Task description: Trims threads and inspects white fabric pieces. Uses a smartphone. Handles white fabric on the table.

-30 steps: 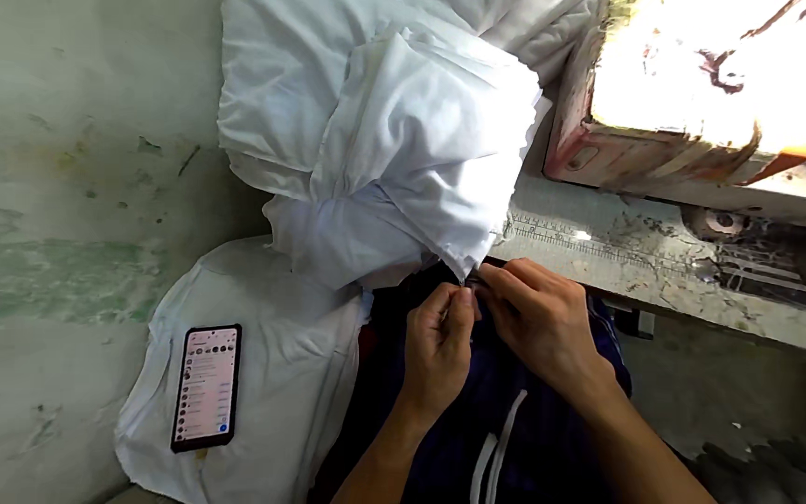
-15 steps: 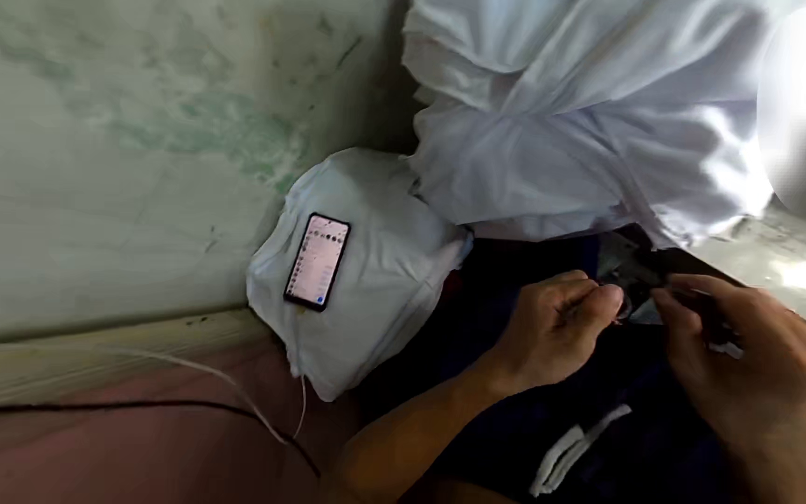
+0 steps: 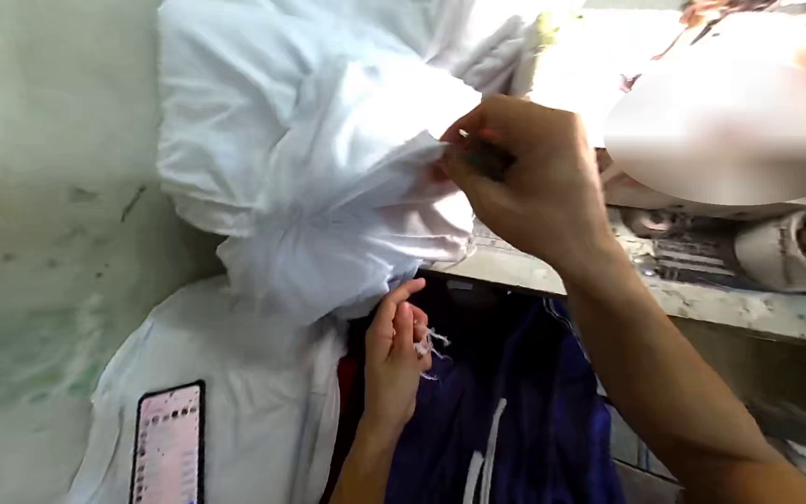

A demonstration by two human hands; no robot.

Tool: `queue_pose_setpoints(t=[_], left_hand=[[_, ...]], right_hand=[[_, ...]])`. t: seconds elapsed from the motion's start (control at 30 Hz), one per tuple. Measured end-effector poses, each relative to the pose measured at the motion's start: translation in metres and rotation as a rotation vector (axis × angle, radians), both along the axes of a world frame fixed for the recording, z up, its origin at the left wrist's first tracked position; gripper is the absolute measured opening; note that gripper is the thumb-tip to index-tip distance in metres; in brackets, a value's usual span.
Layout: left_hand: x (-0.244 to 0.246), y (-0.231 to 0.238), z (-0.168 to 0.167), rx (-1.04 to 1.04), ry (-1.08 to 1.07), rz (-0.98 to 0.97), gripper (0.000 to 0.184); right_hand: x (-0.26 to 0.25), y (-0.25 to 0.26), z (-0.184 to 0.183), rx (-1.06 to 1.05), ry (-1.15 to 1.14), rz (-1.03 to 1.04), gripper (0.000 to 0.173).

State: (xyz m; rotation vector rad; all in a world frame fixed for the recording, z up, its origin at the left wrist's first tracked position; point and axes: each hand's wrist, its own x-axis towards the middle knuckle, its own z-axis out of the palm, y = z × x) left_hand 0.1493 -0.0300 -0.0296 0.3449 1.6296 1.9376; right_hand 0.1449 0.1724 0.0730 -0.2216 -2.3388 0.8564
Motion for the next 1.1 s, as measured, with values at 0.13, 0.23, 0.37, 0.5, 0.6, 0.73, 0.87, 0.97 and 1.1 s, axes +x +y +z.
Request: queue_pose_setpoints(t=[0.13,0.23,0.37,0.5,0.6,0.73,0.87,0.97,1.1], left_hand=[[0.001,0.019,0.011,0.108,-0.142,0.076,0.034],[0.010,0.034,0.015,0.185,-0.155,0.153,0.022],[0.021,0.040,0.016,0.238,-0.192,0.181,0.029],[0.006,0.038,0.017,0.235,-0.073,0.171,0.037],[-0.006,0.037,0.030,0.182,-0.100,0.150,0.022],[0.000,0.012,0.025,0.137,0.016,0.109,0.052],[0.011,0.006,0.008,0.004,0.019,0.099,0.020],[0.011,0.011,0.006,-0.028,0.113,-0.001,0.023],[0.006,0.013,0.008,0.000,0.361,0.003,0.030]], right_hand=[[-0.039,0.017,-0.018,-0.075,-0.125,0.043,0.016],[-0.054,0.031,-0.043,-0.228,-0.180,0.164,0.027],[-0.001,0.029,-0.044,-0.340,-0.113,0.244,0.054],[0.046,-0.004,-0.085,-0.038,-0.129,-0.053,0.024],[0.057,-0.034,-0.109,0.171,-0.179,-0.110,0.010],[0.091,-0.056,-0.112,0.098,-0.044,-0.056,0.015],[0.109,-0.074,-0.107,0.073,0.021,0.007,0.017],[0.110,-0.084,-0.106,0.120,0.009,0.073,0.018],[0.114,-0.089,-0.099,0.186,-0.026,-0.007,0.018]])
